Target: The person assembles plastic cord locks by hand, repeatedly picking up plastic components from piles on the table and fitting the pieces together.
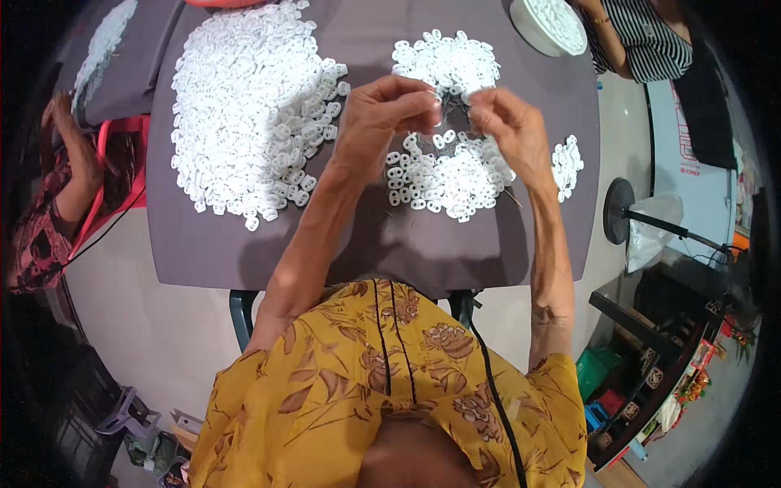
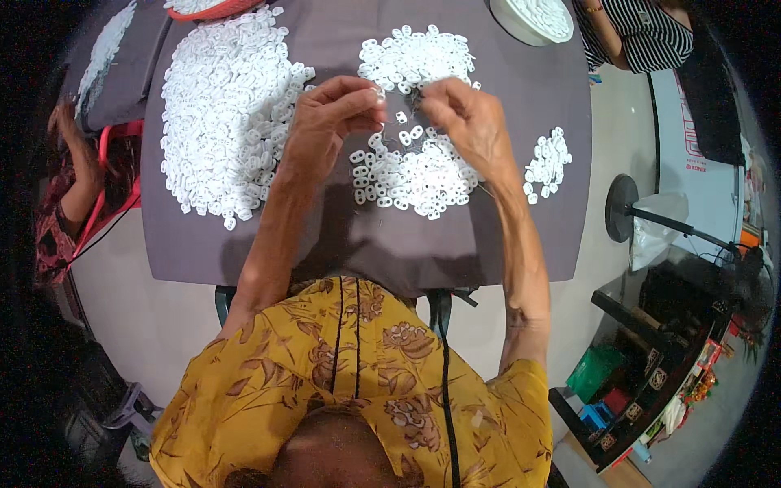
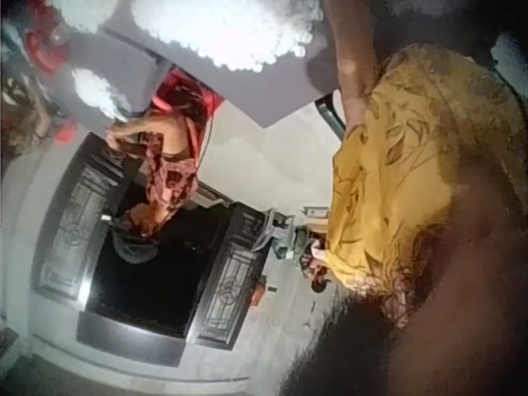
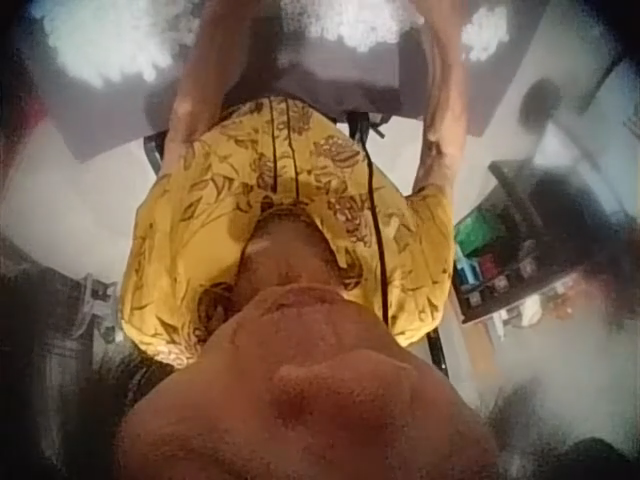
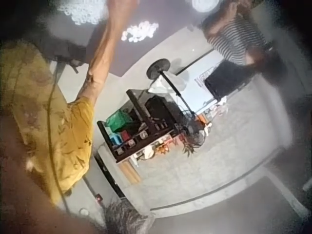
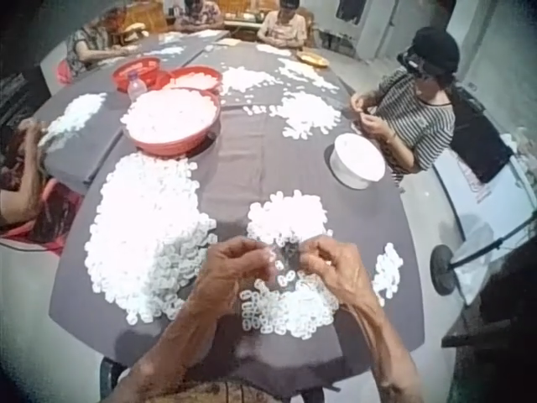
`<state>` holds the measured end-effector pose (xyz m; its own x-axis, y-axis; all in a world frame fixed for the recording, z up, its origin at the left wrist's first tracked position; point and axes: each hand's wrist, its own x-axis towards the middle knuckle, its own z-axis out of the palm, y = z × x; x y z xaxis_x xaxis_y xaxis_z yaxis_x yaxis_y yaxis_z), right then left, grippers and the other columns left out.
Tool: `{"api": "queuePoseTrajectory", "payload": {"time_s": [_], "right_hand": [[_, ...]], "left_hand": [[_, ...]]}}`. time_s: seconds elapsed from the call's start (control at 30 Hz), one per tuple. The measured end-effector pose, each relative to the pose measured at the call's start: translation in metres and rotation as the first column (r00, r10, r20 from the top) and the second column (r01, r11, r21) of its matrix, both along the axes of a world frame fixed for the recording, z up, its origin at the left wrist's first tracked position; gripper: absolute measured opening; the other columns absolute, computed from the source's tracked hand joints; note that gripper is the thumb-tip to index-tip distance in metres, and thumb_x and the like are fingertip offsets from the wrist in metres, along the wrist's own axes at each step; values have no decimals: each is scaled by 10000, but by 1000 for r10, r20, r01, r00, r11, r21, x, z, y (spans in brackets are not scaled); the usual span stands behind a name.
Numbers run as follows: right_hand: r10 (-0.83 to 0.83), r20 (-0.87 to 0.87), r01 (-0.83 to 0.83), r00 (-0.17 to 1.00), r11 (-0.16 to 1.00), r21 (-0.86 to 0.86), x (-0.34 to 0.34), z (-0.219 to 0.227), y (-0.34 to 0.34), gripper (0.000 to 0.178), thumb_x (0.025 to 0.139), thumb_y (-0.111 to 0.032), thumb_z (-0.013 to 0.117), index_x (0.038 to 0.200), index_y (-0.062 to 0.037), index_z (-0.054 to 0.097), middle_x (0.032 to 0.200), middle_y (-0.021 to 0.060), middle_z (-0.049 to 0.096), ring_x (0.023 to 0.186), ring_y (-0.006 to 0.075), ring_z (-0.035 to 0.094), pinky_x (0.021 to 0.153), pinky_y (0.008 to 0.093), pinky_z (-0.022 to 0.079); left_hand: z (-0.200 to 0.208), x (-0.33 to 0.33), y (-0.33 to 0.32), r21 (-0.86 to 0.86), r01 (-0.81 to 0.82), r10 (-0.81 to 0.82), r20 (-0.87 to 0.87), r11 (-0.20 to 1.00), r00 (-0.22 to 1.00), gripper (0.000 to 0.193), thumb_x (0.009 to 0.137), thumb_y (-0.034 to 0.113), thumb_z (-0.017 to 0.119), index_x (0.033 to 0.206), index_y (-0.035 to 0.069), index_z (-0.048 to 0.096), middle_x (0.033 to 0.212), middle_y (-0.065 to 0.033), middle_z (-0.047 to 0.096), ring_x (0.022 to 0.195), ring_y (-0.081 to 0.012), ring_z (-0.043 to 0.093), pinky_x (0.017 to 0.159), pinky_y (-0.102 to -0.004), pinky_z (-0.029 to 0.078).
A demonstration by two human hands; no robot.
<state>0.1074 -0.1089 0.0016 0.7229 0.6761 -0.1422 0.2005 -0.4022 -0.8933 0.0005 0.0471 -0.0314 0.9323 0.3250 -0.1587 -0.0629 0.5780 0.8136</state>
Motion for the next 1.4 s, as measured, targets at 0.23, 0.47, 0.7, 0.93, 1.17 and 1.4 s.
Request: {"api": "queuePoseTrajectory", "payload": {"time_s": [0.23, 0.47, 0.7, 0.93, 1.17, 1.4], "right_hand": [[314, 623, -170, 717, 945, -280, -6, -59, -4, 153, 671, 31, 564, 811, -9, 610, 630, 133, 530, 603, 300, 540, 557, 381, 442], [376, 640, -246, 671, 926, -286, 0, -58, -3, 125, 652, 20, 578, 774, -5, 589, 610, 142, 498, 593, 307, 522, 553, 387, 429], [-95, -140, 103, 986, 993, 54, -3, -36, -11, 78, 742, -13, 611, 811, 1, 578, 677, 59, 589, 620, 132, 568, 580, 254, 440], [-31, -474, 255, 880, 874, 415, -15, -6, -14, 234, 778, 36, 557, 1012, 41, 547, 802, 80, 606, 708, 145, 598, 699, 245, 469], [19, -569, 328, 822, 801, 501, -21, 3, -13, 234, 806, 5, 535, 1035, 50, 537, 840, 108, 612, 740, 179, 604, 705, 292, 486], [114, -593, 317, 797, 757, 571, -20, 1, -15, 232, 810, -2, 541, 1036, 50, 547, 847, 109, 616, 758, 180, 601, 730, 305, 488]], "left_hand": [[-2, 0, 6, -145, 5, -5, 0, 989, 1000, 150, 799, 111, 606, 892, -2, 574, 784, -92, 631, 657, -141, 609, 612, -267, 514], [-5, 0, 2, -191, 18, -19, 0, 981, 1000, 172, 798, 112, 609, 909, -13, 567, 793, -112, 622, 667, -154, 606, 613, -267, 515], [-1, 2, -9, -192, 65, -67, -5, 979, 998, 150, 784, 94, 620, 880, -13, 575, 763, -98, 615, 654, -155, 606, 609, -267, 513], [7, 3, -27, -210, 95, -94, 14, 973, 995, 152, 789, 102, 615, 884, -9, 574, 786, -95, 622, 695, -144, 611, 622, -247, 495], [15, 1, -34, -194, 91, -80, 65, 977, 995, 191, 791, 117, 614, 913, -26, 578, 795, -99, 626, 692, -130, 601, 626, -239, 487], [19, 0, -34, -207, 87, -76, 63, 975, 995, 222, 784, 121, 620, 921, -50, 584, 764, -86, 613, 643, -114, 563, 611, -234, 474]]}}
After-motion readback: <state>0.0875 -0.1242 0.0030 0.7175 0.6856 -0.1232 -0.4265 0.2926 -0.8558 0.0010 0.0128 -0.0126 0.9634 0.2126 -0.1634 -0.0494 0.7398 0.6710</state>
